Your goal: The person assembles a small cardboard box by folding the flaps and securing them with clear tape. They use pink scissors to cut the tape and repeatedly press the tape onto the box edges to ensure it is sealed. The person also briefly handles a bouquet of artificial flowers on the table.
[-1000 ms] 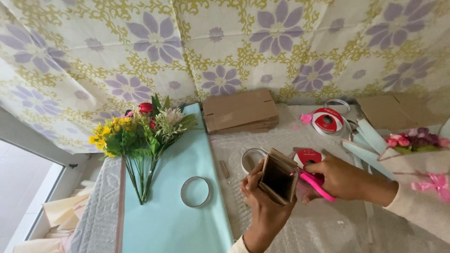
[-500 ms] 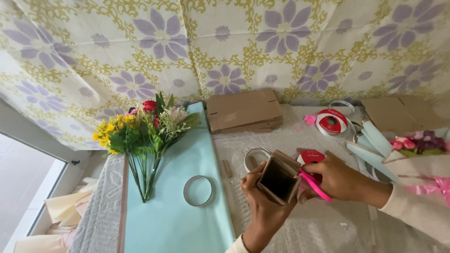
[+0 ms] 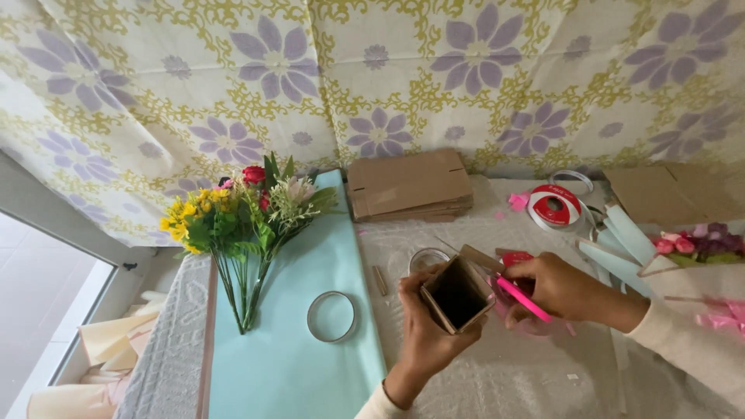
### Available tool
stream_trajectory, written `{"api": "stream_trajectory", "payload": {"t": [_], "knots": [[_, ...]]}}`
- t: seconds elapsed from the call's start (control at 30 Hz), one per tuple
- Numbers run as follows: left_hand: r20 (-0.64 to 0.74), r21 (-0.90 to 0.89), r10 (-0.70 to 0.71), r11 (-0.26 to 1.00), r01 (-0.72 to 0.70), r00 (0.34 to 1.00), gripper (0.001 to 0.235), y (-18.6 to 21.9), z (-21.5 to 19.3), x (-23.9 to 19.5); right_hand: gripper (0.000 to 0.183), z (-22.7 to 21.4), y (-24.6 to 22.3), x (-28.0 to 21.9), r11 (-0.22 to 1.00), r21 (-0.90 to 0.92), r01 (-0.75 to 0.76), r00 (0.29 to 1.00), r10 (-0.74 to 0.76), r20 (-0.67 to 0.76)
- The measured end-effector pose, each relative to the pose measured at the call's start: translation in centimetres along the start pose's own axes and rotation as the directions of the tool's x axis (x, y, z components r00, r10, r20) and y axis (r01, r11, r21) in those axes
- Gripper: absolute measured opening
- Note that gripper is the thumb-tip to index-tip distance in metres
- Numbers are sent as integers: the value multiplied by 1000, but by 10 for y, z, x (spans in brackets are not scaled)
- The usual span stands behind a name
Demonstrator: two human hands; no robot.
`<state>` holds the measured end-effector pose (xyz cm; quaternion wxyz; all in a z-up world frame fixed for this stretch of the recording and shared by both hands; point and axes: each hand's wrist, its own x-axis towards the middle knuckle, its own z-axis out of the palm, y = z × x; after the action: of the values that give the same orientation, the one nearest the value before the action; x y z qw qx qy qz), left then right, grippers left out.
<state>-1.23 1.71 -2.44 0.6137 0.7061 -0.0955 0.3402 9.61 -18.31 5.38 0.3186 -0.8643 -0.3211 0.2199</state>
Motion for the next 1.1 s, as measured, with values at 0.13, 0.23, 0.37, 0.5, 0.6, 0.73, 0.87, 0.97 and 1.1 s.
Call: {"api": "stream_trajectory", "payload": {"t": [0.13,0.23,0.37,0.5,0.6,0.73,0.87,0.97,1.1], "knots": [[195,-201,-126,966,165,973,82,2,-16,12,9,8,30,0,981,173,-92,994,101,-46],[277,-254,-142,943,215,950,79,4,-26,25,5,18,72,7,996,-20,-87,988,84,-127],[357,-315,-74,929,194,931,95,-36,-28,36,43,33,88,20,877,-372,-305,952,282,-115],[486,-386,71,912,140,871,90,-24,-31,55,33,43,76,26,844,-414,-342,939,319,-125],[522,-399,197,916,34,830,82,-37,-31,57,34,55,90,43,838,-425,-342,935,347,-68],[569,-409,159,906,109,807,81,-18,-35,57,34,68,86,27,760,-519,-390,918,368,-150],[517,-399,34,893,206,855,35,-15,-30,51,32,91,98,33,809,-544,-222,963,95,-251],[437,-470,-81,829,304,896,22,-25,-26,39,25,100,96,37,892,-412,-188,971,105,-214],[383,-496,-119,810,313,916,23,-32,-24,34,27,78,69,32,895,-355,-270,963,254,-90]]}}
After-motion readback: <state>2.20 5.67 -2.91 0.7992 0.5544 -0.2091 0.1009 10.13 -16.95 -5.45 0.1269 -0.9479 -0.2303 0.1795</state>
